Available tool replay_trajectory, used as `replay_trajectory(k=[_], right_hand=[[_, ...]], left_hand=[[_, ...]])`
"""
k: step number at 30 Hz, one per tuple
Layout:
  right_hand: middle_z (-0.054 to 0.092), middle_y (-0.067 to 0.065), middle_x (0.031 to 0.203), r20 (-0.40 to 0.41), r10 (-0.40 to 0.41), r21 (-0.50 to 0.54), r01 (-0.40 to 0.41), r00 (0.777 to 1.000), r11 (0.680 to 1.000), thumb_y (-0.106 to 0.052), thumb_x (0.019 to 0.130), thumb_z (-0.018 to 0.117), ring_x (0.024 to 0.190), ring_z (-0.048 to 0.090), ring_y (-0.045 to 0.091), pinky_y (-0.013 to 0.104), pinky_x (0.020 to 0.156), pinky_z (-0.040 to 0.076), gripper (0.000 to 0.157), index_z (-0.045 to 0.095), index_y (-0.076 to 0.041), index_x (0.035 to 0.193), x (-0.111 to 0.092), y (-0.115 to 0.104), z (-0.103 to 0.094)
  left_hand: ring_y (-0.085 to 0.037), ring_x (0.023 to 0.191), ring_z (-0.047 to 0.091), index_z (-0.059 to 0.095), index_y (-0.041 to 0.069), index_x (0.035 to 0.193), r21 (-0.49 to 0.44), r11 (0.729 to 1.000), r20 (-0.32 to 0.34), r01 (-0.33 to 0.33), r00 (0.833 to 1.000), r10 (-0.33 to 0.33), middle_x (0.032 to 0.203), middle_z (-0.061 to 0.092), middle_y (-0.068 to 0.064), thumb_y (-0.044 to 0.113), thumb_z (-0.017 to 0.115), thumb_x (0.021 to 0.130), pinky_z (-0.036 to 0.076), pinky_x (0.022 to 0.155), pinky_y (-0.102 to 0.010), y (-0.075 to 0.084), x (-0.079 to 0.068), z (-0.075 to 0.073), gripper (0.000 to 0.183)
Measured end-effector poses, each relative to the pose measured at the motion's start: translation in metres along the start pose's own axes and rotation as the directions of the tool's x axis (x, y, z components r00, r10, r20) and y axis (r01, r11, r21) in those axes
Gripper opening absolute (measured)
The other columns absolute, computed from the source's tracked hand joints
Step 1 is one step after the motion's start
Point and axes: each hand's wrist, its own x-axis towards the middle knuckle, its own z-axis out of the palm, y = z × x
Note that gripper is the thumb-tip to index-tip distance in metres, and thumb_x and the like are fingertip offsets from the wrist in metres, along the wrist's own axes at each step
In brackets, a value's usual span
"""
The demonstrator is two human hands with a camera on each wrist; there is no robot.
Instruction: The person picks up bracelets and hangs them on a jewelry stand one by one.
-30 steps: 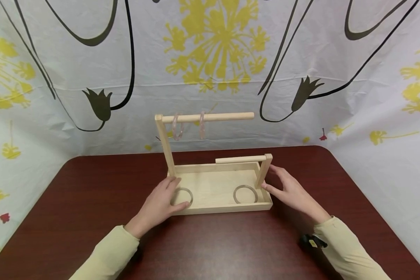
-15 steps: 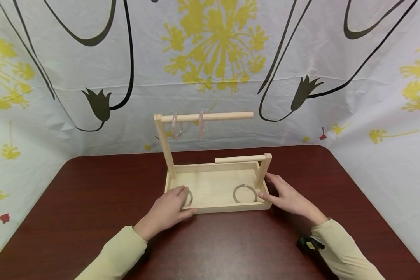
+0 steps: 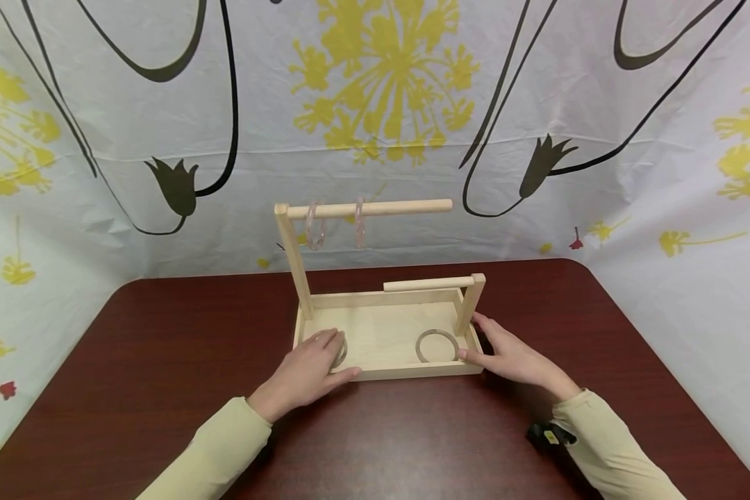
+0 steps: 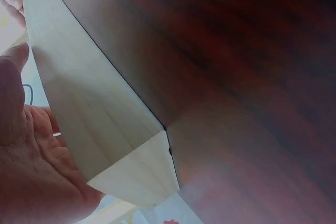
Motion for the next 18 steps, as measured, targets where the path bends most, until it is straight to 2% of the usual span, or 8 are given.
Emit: replay_trajectory(k=[6,13,18], right_hand=[[0.04,0.028,0.14,0.017,0.003,0.0,-0.003,1.0,1.0,-0.037,0.09,0.068,0.131,0.037,0.041,0.056,0.101,0.033,0.08,0.03,0.008,0.144,0.001,0.0,0.0],[0.028,0.03,0.148,0.069,0.021,0.034,-0.023,0.997,0.999,-0.04,0.093,0.063,0.137,0.027,0.042,0.057,0.104,0.028,0.087,0.017,0.008,0.15,0.0,-0.001,0.002],[0.029,0.031,0.146,0.097,0.007,0.037,-0.01,0.995,0.999,-0.037,0.095,0.062,0.136,0.027,0.042,0.057,0.103,0.029,0.086,0.014,0.01,0.15,-0.002,-0.002,0.0]], left_hand=[[-0.037,0.127,0.045,0.052,-0.01,0.131,-0.047,0.997,0.002,-0.067,0.998,0.067,0.135,0.049,-0.024,0.045,0.055,0.097,0.035,0.104,-0.047,-0.002,0.009,0.002,0.065],[-0.039,0.131,0.04,0.048,-0.01,0.135,-0.146,0.988,0.054,-0.045,0.997,0.054,0.139,0.045,-0.026,0.041,0.054,0.098,0.031,0.107,-0.048,0.001,0.019,0.0,0.064],[-0.044,0.133,0.035,0.047,-0.011,0.135,-0.226,0.974,0.065,-0.022,0.997,0.037,0.141,0.043,-0.027,0.038,0.056,0.098,0.026,0.109,-0.051,0.001,0.024,-0.002,0.062]])
